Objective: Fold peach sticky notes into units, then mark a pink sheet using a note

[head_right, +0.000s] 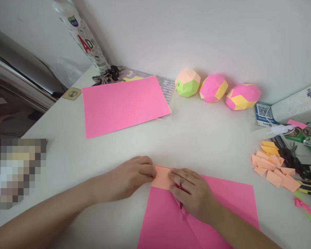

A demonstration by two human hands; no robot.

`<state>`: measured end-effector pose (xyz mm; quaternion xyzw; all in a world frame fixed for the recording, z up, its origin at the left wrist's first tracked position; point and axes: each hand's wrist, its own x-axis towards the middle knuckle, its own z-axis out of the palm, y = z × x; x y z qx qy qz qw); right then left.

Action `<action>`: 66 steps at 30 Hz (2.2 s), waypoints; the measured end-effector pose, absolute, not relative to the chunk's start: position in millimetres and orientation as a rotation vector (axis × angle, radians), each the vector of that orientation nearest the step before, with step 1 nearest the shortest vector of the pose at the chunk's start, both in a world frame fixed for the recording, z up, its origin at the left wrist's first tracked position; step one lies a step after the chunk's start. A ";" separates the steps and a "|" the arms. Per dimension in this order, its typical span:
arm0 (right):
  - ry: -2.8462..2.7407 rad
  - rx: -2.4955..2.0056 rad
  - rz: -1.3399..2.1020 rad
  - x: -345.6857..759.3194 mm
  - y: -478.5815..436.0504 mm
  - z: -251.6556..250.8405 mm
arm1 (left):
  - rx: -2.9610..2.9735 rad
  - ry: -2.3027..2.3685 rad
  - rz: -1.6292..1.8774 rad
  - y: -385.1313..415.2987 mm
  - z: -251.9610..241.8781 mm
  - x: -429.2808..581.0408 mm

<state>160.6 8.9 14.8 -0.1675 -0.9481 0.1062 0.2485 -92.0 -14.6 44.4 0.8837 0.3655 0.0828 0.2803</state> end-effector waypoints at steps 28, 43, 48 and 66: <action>-2.530 -0.494 0.382 157.7 7.4 12.6 | 3.038 1.200 -0.192 -71.5 38.9 -48.0; -2.487 -0.574 0.633 157.8 7.8 13.8 | 3.064 1.040 -0.001 -44.5 38.3 -55.1; -2.227 -0.623 0.977 158.4 17.0 21.2 | 3.019 1.008 -0.105 -46.9 35.5 -53.7; -2.082 -1.237 1.157 152.1 14.6 31.7 | 2.994 0.977 0.143 -39.1 24.4 -53.7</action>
